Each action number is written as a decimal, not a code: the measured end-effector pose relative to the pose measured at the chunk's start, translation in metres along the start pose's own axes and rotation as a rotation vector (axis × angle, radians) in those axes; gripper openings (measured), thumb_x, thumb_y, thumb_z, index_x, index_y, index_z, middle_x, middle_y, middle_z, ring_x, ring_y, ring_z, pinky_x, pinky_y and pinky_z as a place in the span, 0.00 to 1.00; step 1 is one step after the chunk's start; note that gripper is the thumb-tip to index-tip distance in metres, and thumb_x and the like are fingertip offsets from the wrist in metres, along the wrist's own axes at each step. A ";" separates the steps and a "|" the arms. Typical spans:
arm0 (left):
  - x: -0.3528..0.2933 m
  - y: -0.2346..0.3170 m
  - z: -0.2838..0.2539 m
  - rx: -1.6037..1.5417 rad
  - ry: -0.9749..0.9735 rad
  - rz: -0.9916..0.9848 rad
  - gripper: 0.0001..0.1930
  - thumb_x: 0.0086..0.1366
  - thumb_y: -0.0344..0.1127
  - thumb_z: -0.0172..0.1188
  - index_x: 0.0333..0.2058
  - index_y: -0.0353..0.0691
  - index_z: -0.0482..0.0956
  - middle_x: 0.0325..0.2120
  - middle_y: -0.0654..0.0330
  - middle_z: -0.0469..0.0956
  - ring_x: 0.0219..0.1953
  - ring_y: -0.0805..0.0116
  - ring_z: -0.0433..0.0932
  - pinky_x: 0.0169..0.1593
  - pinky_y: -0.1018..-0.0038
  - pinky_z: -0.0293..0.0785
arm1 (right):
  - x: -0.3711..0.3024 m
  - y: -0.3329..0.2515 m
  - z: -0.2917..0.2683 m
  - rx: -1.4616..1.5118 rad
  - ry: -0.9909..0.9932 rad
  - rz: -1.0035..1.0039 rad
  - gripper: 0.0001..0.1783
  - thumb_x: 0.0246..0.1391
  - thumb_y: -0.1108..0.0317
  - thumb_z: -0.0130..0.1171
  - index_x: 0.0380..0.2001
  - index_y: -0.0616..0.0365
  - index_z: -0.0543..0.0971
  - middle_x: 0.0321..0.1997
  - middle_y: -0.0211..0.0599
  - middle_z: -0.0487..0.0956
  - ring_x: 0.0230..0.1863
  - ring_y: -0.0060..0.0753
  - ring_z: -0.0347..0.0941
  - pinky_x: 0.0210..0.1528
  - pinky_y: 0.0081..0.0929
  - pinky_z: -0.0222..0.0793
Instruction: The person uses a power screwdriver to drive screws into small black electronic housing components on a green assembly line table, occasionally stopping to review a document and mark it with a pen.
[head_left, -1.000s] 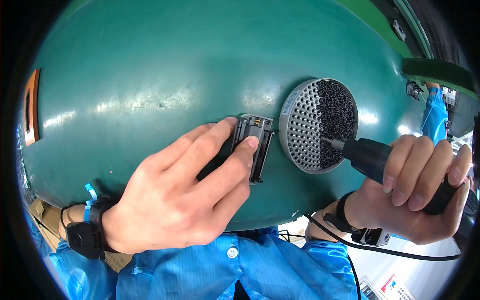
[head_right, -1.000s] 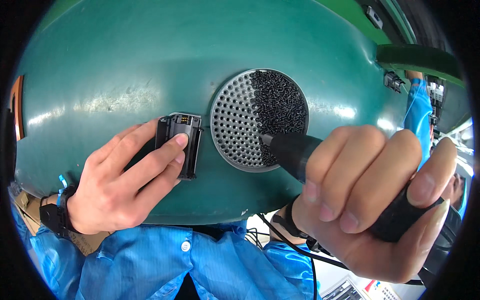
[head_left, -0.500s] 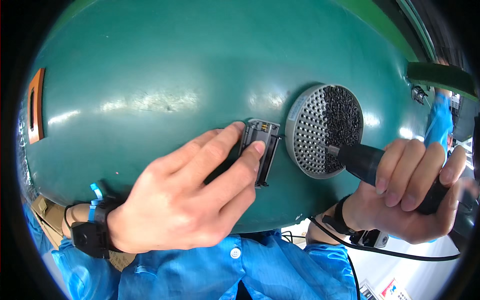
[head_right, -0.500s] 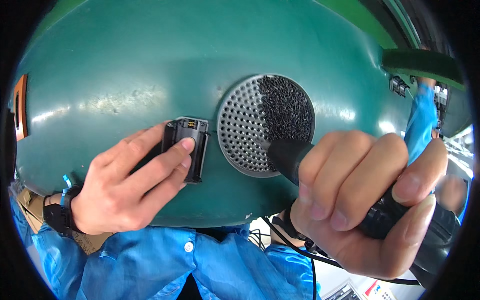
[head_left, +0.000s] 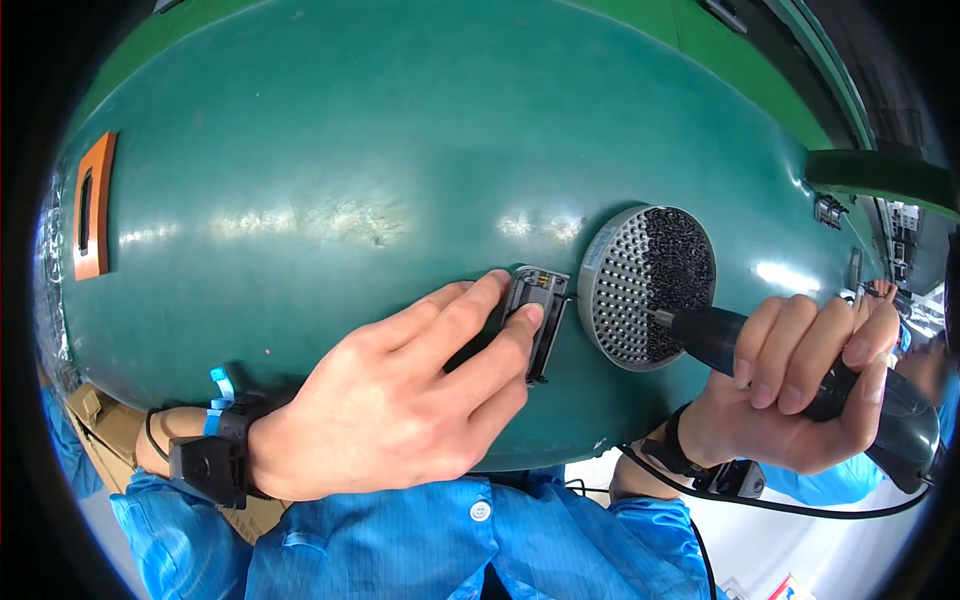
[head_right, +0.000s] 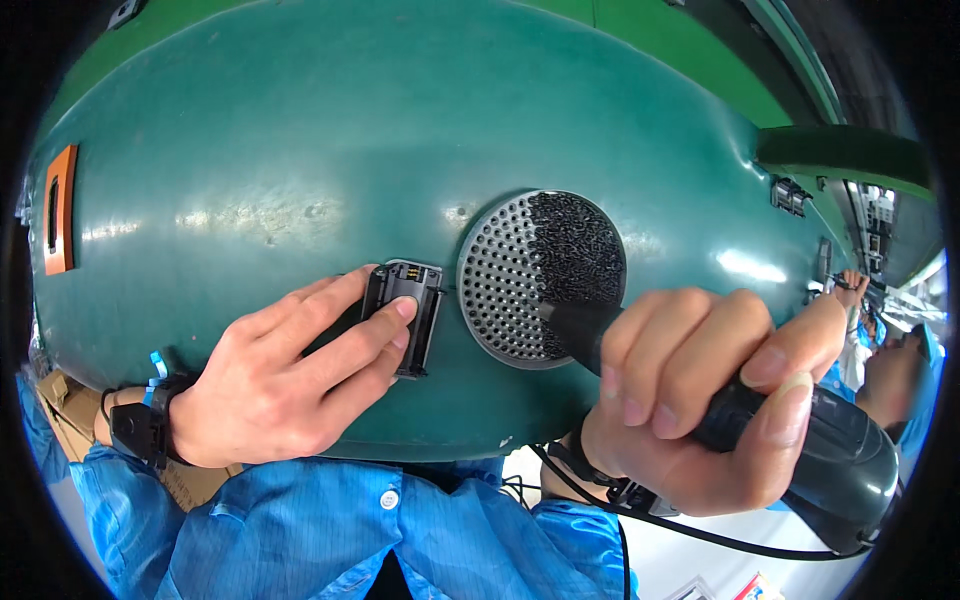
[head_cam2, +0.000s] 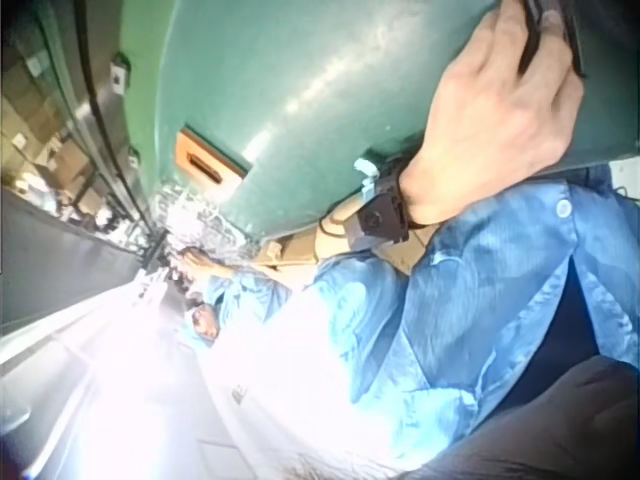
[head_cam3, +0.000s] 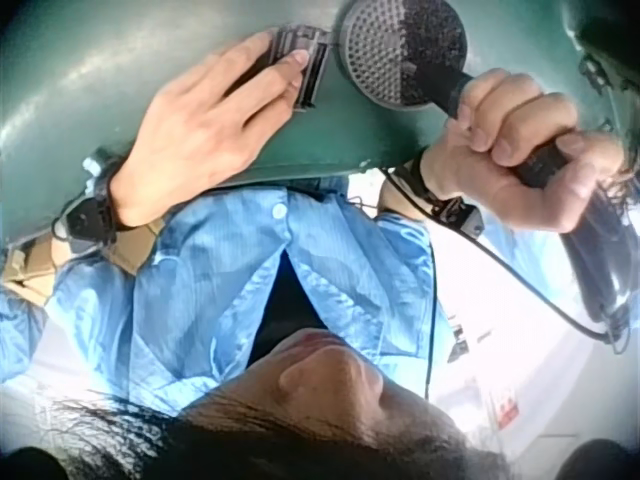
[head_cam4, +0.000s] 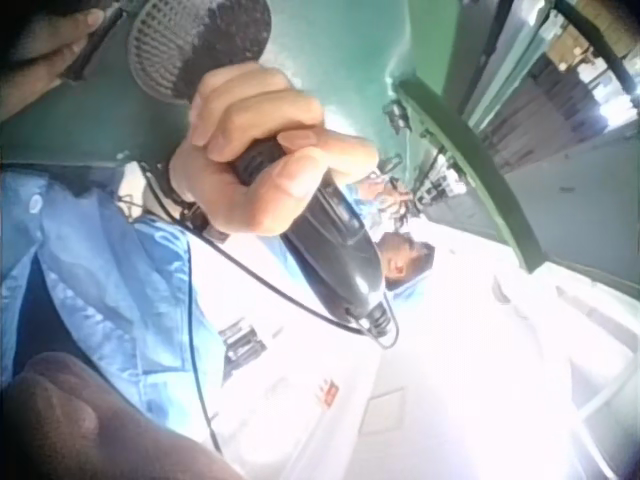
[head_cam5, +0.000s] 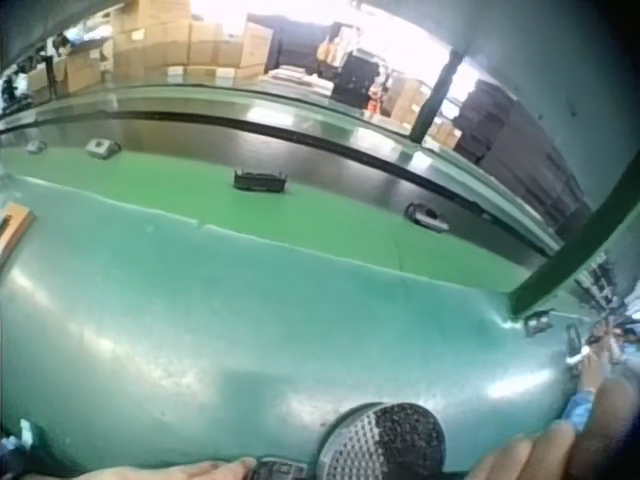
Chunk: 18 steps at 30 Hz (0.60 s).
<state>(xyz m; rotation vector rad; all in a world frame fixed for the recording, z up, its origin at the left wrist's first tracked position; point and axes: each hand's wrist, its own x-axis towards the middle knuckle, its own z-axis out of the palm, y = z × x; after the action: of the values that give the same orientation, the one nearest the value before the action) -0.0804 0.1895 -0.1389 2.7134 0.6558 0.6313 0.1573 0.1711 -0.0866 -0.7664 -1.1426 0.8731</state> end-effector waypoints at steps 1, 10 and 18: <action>0.001 0.000 -0.001 0.003 -0.008 0.000 0.13 0.46 0.30 0.66 0.33 0.33 0.84 0.46 0.54 0.81 0.48 0.50 0.80 0.47 0.63 0.83 | 0.000 0.002 0.001 -0.005 0.001 -0.002 0.08 0.66 0.62 0.41 0.34 0.54 0.63 0.15 0.28 0.63 0.12 0.21 0.59 0.18 0.23 0.61; 0.002 -0.001 -0.005 -0.004 -0.069 0.021 0.16 0.46 0.31 0.68 0.36 0.32 0.83 0.48 0.52 0.80 0.50 0.48 0.79 0.45 0.62 0.83 | -0.003 0.001 0.001 -0.021 -0.061 -0.041 0.08 0.67 0.62 0.38 0.37 0.55 0.62 0.16 0.29 0.64 0.14 0.22 0.59 0.18 0.24 0.61; 0.002 0.000 -0.004 0.000 -0.050 0.021 0.17 0.45 0.30 0.70 0.36 0.31 0.83 0.49 0.52 0.79 0.50 0.48 0.79 0.44 0.60 0.84 | -0.005 0.000 -0.003 -0.008 -0.045 -0.024 0.08 0.68 0.61 0.38 0.38 0.54 0.62 0.16 0.29 0.64 0.14 0.23 0.58 0.19 0.25 0.61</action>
<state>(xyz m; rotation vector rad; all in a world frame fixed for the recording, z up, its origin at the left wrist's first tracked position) -0.0810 0.1911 -0.1352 2.7297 0.6160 0.5665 0.1590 0.1664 -0.0890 -0.7417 -1.1937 0.8700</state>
